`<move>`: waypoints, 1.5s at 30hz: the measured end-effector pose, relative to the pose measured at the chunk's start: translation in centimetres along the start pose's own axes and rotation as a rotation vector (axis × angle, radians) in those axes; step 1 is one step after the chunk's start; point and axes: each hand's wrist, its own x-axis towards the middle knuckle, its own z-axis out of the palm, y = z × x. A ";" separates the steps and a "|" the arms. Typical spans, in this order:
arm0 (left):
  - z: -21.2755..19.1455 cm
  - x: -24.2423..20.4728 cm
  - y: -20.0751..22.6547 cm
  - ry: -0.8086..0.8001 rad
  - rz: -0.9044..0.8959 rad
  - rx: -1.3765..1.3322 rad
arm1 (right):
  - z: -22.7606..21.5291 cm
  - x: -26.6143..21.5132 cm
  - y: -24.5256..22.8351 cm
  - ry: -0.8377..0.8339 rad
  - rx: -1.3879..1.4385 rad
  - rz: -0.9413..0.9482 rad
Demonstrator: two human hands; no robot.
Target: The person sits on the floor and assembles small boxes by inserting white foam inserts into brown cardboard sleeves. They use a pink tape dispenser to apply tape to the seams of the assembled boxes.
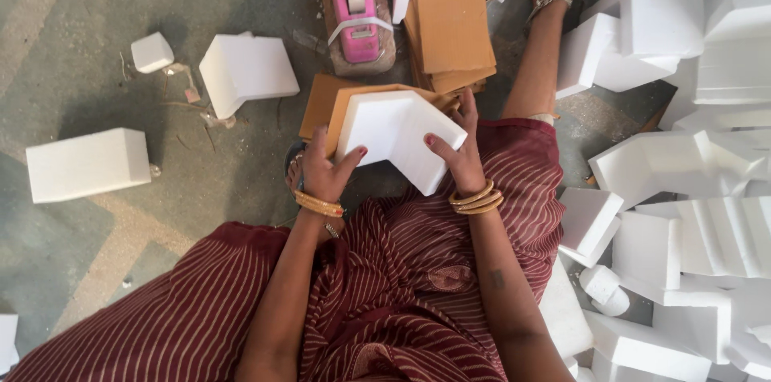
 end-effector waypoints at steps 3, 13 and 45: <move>0.2 -0.4 -0.8 0.022 0.049 -0.105 | -0.9 1.2 -0.3 -0.056 -0.120 -0.002; 0.1 -0.5 -1.2 0.012 -0.069 0.265 | 0.8 -0.6 -2.3 0.120 -0.421 -0.147; 0.9 1.7 -3.3 0.086 -0.067 0.425 | 2.2 -0.2 -2.0 0.096 -0.676 -0.155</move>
